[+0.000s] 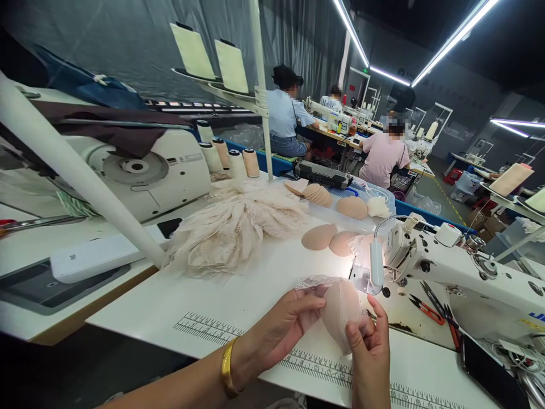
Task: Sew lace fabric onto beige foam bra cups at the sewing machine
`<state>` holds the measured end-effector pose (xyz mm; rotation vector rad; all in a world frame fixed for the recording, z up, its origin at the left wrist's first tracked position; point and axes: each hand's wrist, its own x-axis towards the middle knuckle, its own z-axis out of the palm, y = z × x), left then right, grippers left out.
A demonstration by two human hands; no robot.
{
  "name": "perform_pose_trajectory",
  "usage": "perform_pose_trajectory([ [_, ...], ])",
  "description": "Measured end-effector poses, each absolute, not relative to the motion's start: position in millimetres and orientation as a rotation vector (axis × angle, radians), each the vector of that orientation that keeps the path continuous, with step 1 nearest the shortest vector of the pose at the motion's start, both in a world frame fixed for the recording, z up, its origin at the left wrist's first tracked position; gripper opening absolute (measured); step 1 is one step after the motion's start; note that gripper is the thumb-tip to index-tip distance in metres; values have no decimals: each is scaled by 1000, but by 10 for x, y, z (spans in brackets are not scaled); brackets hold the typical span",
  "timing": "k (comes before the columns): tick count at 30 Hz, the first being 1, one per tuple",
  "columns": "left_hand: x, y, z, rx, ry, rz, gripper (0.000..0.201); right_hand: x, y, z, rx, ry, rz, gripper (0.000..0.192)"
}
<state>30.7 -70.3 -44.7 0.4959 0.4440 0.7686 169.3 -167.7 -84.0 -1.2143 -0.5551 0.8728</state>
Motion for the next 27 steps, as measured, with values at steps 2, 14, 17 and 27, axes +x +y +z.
perform_pose_trajectory([
  [2,337,-686,-429,512,424,765,30,1679,-1683,-856,-1233,-576,851,82],
  [14,389,-661,-416,550,562,786,29,1676,-1681,-867,-1224,-575,894,85],
  [17,400,-664,-375,537,467,746,25,1664,-1682,-872,-1244,-579,873,86],
  [27,545,-590,-301,542,480,672,31,1751,-1757,-917,-1268,-739,879,84],
])
